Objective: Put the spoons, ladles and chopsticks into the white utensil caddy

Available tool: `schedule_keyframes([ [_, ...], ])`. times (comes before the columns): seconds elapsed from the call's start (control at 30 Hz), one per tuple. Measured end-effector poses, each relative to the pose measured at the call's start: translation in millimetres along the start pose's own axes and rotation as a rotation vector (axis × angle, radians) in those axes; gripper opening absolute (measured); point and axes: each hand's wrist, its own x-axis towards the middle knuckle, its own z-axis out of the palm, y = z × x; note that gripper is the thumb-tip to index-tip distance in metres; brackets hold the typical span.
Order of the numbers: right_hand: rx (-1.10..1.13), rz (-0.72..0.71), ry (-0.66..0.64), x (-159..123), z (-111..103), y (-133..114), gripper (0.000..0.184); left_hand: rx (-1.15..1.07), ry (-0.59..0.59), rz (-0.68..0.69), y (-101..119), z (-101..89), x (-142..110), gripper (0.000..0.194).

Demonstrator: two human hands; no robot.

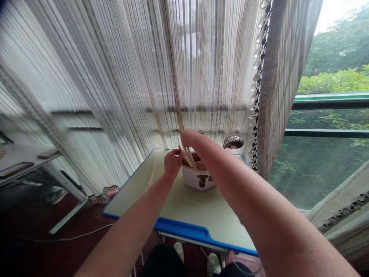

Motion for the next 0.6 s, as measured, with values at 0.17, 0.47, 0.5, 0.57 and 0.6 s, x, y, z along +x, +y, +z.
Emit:
schedule_keyframes([
  [0.17, -0.245, 0.03, -0.191, -7, -10, -13, 0.023, -0.03, -0.042, -0.031, -5, 4.2, 6, 0.02],
  [0.47, -0.326, 0.057, -0.226, -8, -11, -26, 0.035, -0.051, -0.049, -0.065, -18, 12.8, 6, 0.021],
  [0.5, -0.328, 0.055, -0.22, -8, -11, -26, 0.034, -0.051, -0.044, -0.066, -18, 13.3, 6, 0.021],
  [0.57, -0.329, 0.062, -0.215, -9, -10, -27, 0.034, -0.054, -0.035, -0.062, -18, 14.1, 6, 0.021],
  [0.6, -0.324, 0.072, -0.216, -9, -10, -27, 0.034, -0.056, -0.031, -0.057, -18, 14.4, 6, 0.021],
])
